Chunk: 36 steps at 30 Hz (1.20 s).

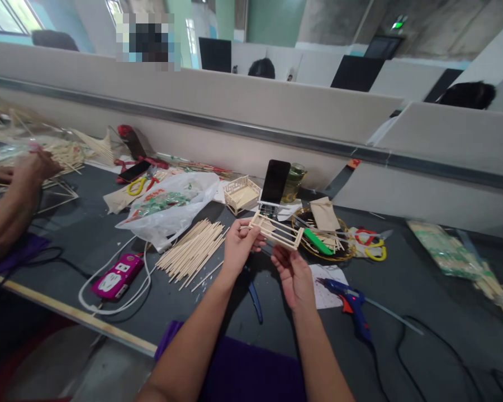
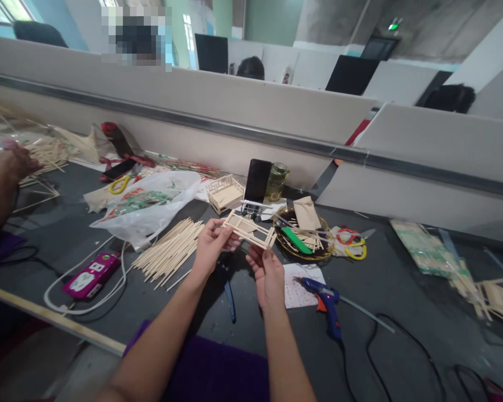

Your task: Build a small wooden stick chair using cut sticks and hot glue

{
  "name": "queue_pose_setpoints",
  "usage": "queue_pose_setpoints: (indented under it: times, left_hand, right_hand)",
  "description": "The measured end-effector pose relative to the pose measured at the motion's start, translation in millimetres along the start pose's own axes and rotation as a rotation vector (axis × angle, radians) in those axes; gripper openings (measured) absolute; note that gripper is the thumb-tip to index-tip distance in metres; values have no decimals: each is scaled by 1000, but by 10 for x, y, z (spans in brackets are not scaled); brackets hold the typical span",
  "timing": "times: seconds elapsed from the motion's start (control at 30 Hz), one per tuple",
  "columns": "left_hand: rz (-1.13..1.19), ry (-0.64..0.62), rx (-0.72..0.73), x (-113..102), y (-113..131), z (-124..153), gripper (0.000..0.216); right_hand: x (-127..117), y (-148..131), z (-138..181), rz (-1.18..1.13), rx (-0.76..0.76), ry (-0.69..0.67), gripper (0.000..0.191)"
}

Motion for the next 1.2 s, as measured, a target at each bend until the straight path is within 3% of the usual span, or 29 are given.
queue_pose_setpoints:
  times: [0.3,0.93,1.07,1.2]
  left_hand:
    - [-44,-9,59,9,-9,13,50]
    - [-7,-2,24,19,17,14,53]
    - [38,-15,-22,16,4,5,56]
    - [102,-30,-61,12,-38,-6,63]
  right_hand:
    - [-70,36,-26,-27,-3,-35,34]
    - [-49,55,0,21,-33,4,39]
    - [39,17,31,120,-55,-18,43]
    - [88,1,73,308,-172,0,52]
Point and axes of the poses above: each hand's wrist, its own z-axis away from the middle knuckle, its own x-axis out of the palm, y = z × x, the point moved 3 cm from there along -z, towards the middle knuckle, and after that the axes turned 14 degrees about -y, right-handed, at the moved point
